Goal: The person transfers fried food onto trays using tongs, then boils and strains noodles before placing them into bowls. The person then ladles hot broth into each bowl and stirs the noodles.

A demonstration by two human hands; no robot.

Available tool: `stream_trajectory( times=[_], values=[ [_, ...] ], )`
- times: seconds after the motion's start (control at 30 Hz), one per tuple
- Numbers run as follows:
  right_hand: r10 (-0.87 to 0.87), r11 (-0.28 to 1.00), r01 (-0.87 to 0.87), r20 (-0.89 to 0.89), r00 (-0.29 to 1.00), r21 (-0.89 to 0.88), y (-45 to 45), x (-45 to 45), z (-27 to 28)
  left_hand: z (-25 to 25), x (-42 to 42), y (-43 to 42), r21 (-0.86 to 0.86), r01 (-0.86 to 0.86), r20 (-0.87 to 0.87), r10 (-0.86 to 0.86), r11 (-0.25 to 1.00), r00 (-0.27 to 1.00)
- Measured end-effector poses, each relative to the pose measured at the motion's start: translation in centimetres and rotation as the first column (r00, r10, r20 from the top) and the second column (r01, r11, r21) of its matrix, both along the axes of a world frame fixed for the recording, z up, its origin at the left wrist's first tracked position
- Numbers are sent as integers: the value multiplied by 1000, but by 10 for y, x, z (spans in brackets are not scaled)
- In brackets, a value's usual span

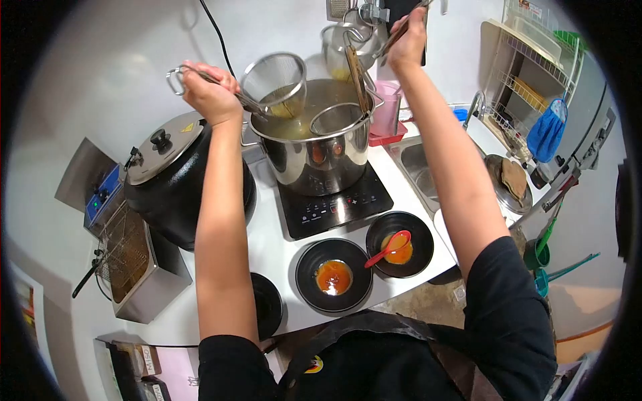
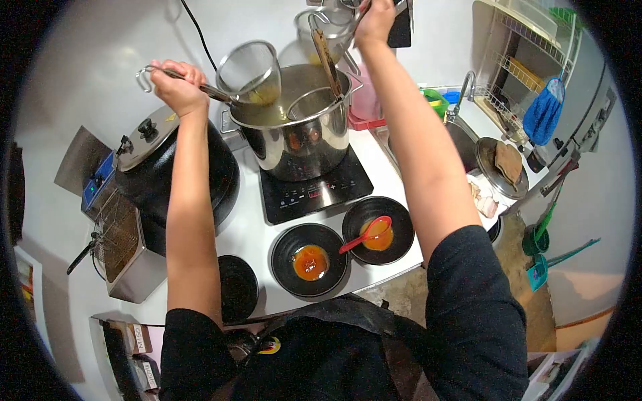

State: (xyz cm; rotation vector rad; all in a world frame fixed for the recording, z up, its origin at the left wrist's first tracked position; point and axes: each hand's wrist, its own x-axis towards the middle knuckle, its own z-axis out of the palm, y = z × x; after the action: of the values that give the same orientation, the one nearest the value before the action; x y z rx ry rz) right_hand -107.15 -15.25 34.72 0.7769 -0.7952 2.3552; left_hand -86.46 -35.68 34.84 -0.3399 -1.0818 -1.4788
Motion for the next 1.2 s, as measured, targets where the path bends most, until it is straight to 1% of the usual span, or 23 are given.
stream_trajectory(
  times=[0.07, 0.13, 0.2, 0.27, 0.33, 0.4, 0.43, 0.5, 0.53, 0.57, 0.6, 0.67, 0.7, 0.73, 0.8, 0.83, 0.87, 0.9, 1.0, 1.03, 1.13, 1.17, 1.2],
  values=[
    [-70, 996, 69, -15, 997, -61, 24, 6, 17, 5, 18, 1, -65, -20, -83, 15, 998, 996],
    [24, 999, -25, 37, 999, 31, 65, 48, 27, 16, 57, 7, -190, 109, -81, -126, 976, 989],
    [-178, 984, 180, -229, 957, -13, 110, 18, 34, 20, 105, 22, -314, 151, -92, -189, 937, 978],
    [-245, 950, 293, -335, 910, 103, 163, 40, 21, 11, 156, 41, -513, 218, -14, -262, 830, 965],
    [-282, 940, 333, -378, 882, 76, 189, 84, 5, -12, 197, 75, -574, 270, 86, -271, 773, 959],
    [-187, 915, 316, -427, 885, 253, 221, 96, -25, -53, 218, 114, -651, 129, 63, -116, 748, 991],
    [-159, 907, 305, -435, 886, 291, 222, 114, -46, -79, 222, 122, -766, 50, 28, -45, 641, 999],
    [-107, 903, 276, -450, 887, 330, 212, 151, -93, -117, 235, 147, -907, 183, 221, 59, 380, 973],
    [-82, 906, 257, -454, 887, 337, 209, 164, -116, -131, 237, 161, -953, 232, 269, 188, 198, 945],
    [-165, 819, 484, -681, 714, 308, 209, 174, -137, -147, 238, 179, -969, 221, 243, 273, 108, 931],
    [-96, 810, 505, -781, 617, 299, 202, 186, -152, -165, 238, 195, -976, 218, 210, 356, 18, 911],
    [87, 804, 516, -917, 389, 295, 188, 211, -182, -208, 234, 209, -978, 197, 154, 392, -74, 907],
    [188, 758, 541, -917, 352, 364, 186, 225, -193, -219, 232, 213, -952, 271, 189, 422, -142, 887],
    [288, 704, 571, -905, 314, 422, 186, 240, -203, -233, 227, 216, -942, 268, 163, 428, -199, 889],
    [421, 655, 610, -886, 195, 445, 181, 260, -219, -258, 221, 217, -925, 278, 130, 471, -259, 873],
    [444, 684, 580, -883, 151, 443, 175, 264, -230, -268, 219, 218, -907, 312, 136, 505, -282, 852],
    [473, 684, 584, -875, 101, 437, 170, 264, -241, -274, 217, 218, -888, 344, 137, 538, -304, 831],
    [483, 690, 582, -872, 71, 430, 167, 264, -246, -275, 215, 219, -859, 398, 159, 570, -322, 806],
    [503, 691, 609, -864, -19, 389, 161, 258, -253, -274, 216, 222, -801, 480, 175, 628, -357, 759],
    [513, 686, 621, -857, -45, 379, 160, 256, -255, -274, 216, 222, -775, 492, 138, 654, -396, 744],
    [571, 651, 652, -817, -82, 389, 153, 242, -259, -271, 220, 209, -803, 414, 55, 638, -429, 768],
    [564, 644, 662, -822, -73, 383, 152, 240, -252, -263, 223, 206, -825, 385, 37, 640, -413, 767],
    [564, 616, 688, -824, -45, 384, 153, 238, -239, -255, 226, 200, -876, 312, 27, 608, -368, 794]
  ],
)
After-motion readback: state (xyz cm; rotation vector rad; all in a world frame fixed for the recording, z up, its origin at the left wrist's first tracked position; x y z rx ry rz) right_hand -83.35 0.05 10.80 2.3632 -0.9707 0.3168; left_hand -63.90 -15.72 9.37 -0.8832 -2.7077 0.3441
